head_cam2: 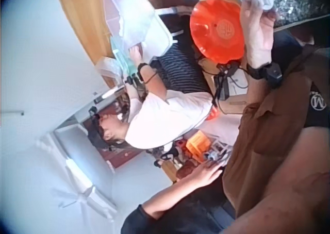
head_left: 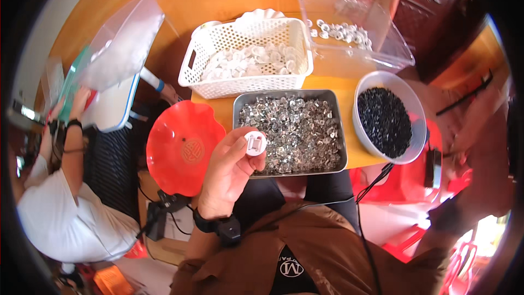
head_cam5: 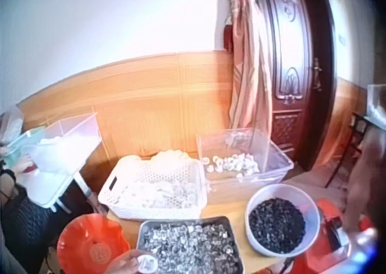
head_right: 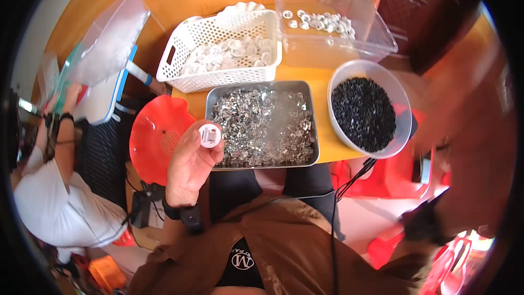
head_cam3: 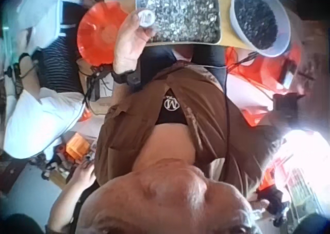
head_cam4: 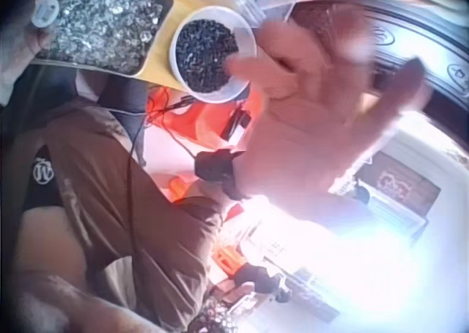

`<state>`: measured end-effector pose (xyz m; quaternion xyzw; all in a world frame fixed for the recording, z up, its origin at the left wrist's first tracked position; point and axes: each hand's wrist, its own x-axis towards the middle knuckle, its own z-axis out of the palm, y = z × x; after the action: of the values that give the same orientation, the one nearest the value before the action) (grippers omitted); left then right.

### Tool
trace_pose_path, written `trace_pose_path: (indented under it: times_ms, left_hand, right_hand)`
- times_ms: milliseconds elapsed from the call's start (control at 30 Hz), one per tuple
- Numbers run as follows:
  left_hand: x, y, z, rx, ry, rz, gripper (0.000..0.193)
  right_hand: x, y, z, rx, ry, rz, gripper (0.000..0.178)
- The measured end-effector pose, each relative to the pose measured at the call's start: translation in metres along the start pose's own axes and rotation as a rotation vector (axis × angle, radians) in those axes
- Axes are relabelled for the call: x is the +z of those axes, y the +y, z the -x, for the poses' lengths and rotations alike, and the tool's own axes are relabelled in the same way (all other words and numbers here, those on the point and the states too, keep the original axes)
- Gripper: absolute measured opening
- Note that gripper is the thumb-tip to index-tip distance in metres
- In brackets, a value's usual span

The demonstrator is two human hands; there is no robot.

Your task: Manual assembly of small plastic shoe components by inserting decorative beads and studs.

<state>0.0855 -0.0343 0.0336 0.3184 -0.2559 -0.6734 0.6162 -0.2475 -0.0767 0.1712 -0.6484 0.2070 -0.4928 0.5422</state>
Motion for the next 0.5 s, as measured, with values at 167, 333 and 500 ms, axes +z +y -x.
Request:
trace_pose_path:
  times_ms: [167, 333, 500]
  left_hand:
    - [0.012, 0.005, -0.01, 0.041, -0.033, 0.064, 0.028]
    - [0.017, -0.003, -0.017, 0.035, 0.028, -0.081, 0.034]
    - [0.021, -0.009, -0.012, 0.0, 0.019, -0.089, 0.034]
  right_hand:
    - [-0.003, 0.004, 0.011, -0.027, 0.144, 0.023, 0.068]
    - [-0.018, 0.021, 0.001, -0.144, 0.173, 0.052, 0.064]
    - [-0.026, 0.003, -0.029, -0.338, 0.159, 0.181, 0.06]
